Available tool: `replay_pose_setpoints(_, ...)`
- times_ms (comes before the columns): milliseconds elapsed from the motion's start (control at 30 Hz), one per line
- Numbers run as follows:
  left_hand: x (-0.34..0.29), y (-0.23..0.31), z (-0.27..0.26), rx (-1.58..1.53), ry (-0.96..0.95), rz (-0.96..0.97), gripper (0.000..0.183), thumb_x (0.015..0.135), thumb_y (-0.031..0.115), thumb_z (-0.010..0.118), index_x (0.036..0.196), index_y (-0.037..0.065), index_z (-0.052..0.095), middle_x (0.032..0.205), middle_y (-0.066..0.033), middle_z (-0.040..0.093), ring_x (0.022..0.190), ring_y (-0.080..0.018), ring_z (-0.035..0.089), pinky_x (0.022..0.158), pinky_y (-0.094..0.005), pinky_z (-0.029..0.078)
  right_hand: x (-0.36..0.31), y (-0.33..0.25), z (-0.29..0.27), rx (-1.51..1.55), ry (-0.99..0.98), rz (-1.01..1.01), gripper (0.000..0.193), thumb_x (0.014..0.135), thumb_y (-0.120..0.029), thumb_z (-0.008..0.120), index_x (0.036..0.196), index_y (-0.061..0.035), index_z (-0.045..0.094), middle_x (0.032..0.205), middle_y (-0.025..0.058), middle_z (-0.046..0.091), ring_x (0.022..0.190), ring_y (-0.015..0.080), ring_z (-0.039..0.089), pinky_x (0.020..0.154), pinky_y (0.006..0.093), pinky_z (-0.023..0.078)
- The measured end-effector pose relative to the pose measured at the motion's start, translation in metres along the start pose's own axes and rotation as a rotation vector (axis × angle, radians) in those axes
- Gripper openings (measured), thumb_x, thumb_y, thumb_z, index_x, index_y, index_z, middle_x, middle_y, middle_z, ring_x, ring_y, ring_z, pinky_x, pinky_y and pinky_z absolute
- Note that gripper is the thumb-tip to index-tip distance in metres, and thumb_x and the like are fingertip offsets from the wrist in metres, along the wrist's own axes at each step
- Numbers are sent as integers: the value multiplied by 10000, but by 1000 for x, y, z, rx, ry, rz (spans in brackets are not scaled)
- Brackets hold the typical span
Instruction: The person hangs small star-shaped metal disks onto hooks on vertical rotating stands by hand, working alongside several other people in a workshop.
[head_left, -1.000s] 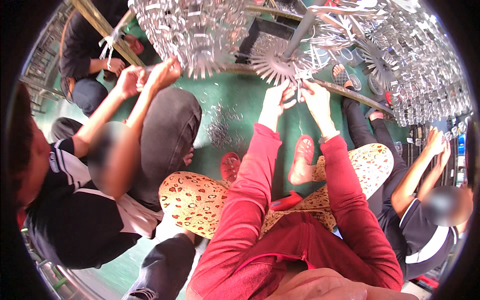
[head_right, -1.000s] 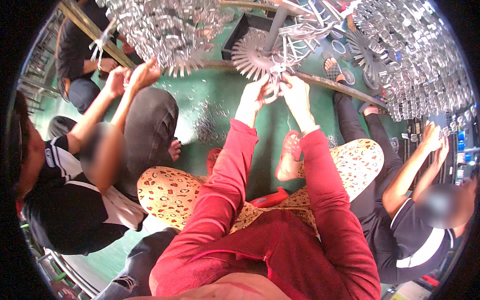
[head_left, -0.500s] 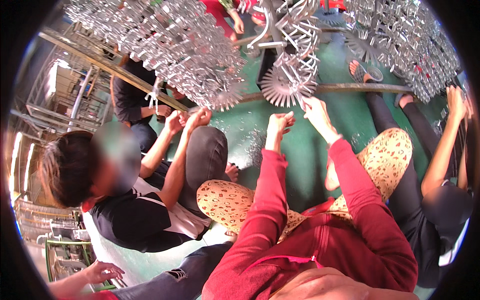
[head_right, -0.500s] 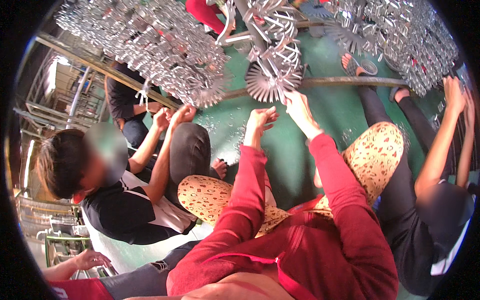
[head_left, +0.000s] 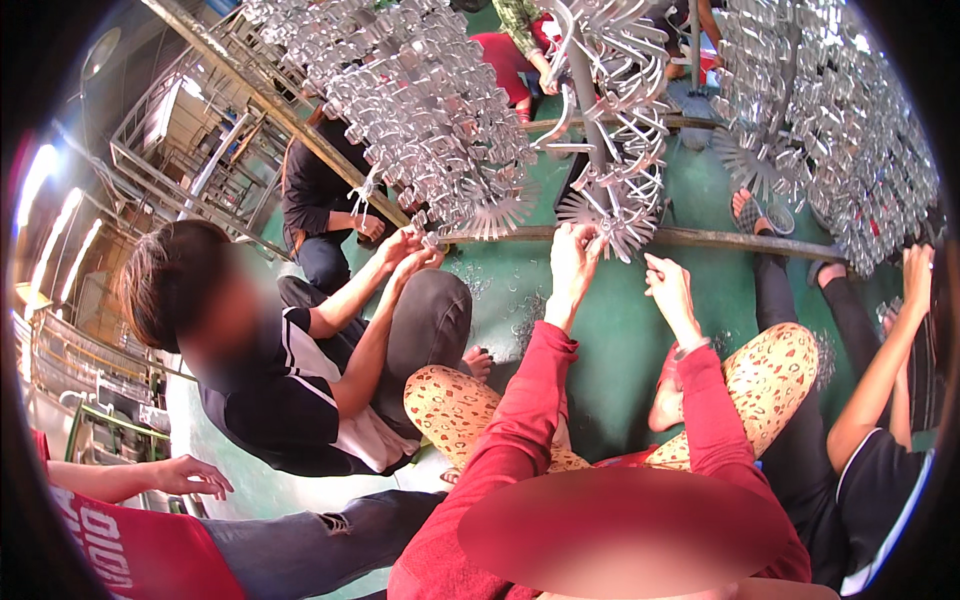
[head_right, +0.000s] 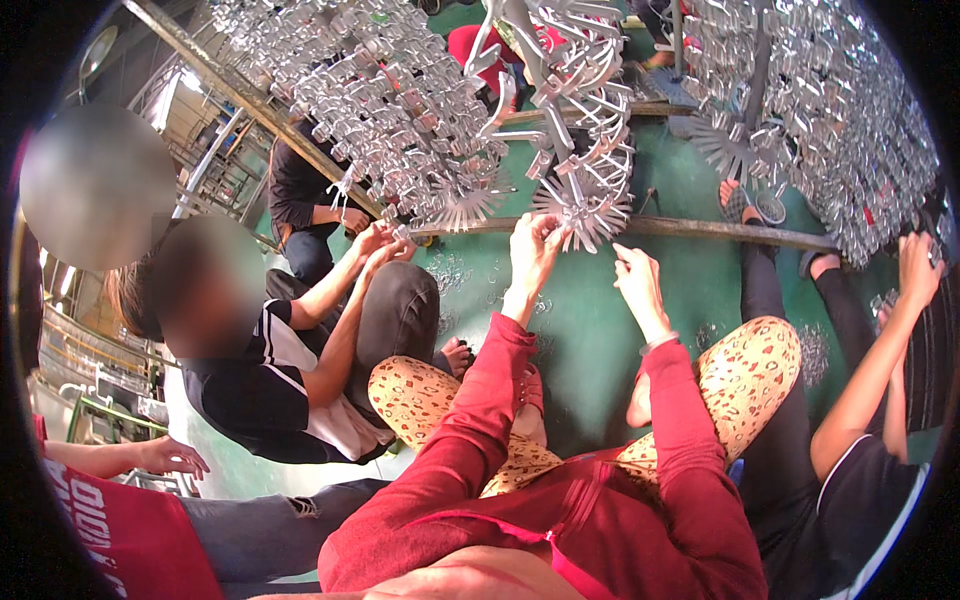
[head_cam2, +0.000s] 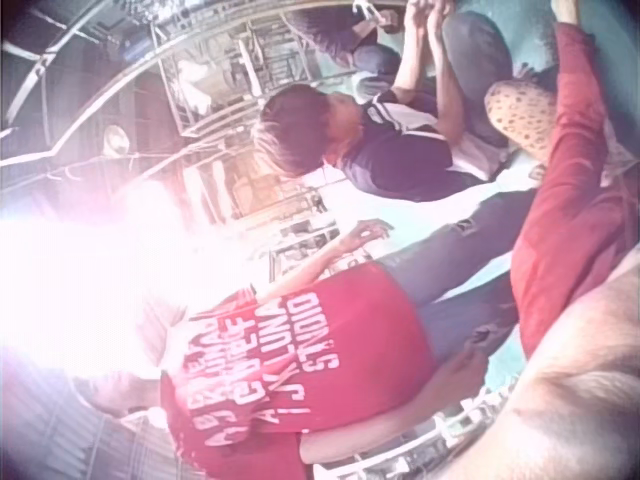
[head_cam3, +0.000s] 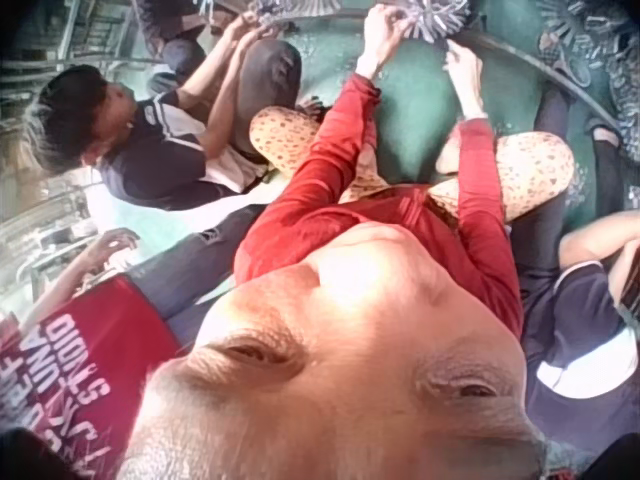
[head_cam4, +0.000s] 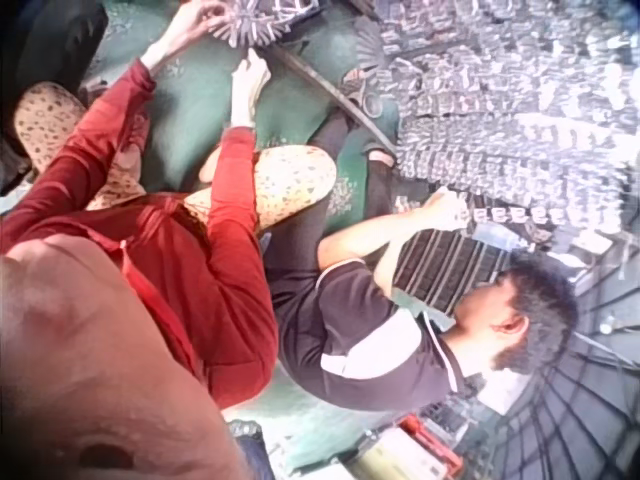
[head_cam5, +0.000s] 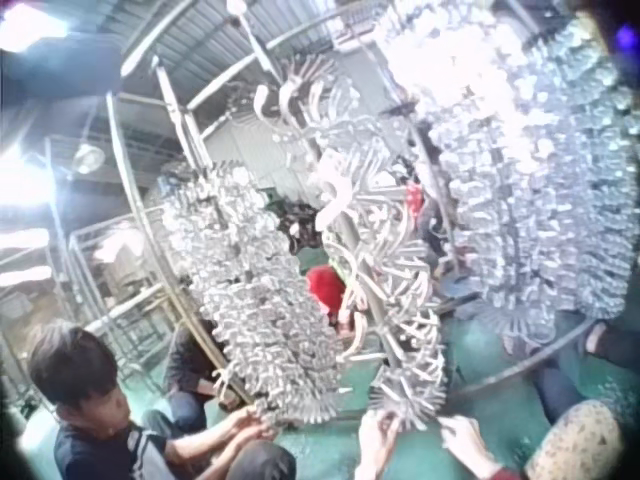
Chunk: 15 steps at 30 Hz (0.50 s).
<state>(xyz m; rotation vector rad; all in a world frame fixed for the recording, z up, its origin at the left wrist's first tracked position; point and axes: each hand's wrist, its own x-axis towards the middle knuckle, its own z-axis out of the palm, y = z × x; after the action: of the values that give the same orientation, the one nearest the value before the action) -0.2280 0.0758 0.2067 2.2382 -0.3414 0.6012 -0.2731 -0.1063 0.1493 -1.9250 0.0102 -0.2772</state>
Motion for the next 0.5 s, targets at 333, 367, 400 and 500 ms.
replay_pose_setpoints(333, -4, -22, 0, 208, 155, 104, 212, 736, 243, 706, 801, 59, 624, 782, -120, 519, 790, -287, 526, 674, -380, 450, -9, -65, 13, 37, 23, -140, 267, 853, -73, 581, 1116, -41, 609, 766, 70, 590, 584, 100, 558, 526, 249, 487)
replay_pose_setpoints(367, -4, -24, 0, 211, 154, 106, 212, 742, 251, 698, 790, 62, 615, 786, -127, 521, 798, -294, 526, 672, -389, 450, -7, -68, 18, -3, 31, -172, 269, 850, -75, 587, 1115, -39, 609, 759, 81, 589, 587, 102, 565, 526, 254, 477)
replay_pose_setpoints(400, -1, -22, -2, 214, 150, 106, 213, 747, 258, 690, 778, 65, 606, 789, -133, 523, 805, -301, 526, 670, -397, 450, -5, -66, 21, -44, 36, -200, 271, 847, -77, 593, 1114, -36, 609, 753, 92, 588, 590, 104, 571, 525, 260, 468)
replay_pose_setpoints(500, 11, -30, -2, 295, 69, 156, 208, 750, 274, 675, 800, 77, 632, 790, -128, 528, 803, -298, 527, 669, -400, 454, -1, -51, 24, 33, 45, -86, 307, 841, -91, 601, 1144, -39, 594, 871, 118, 645, 683, 139, 633, 559, 259, 523)
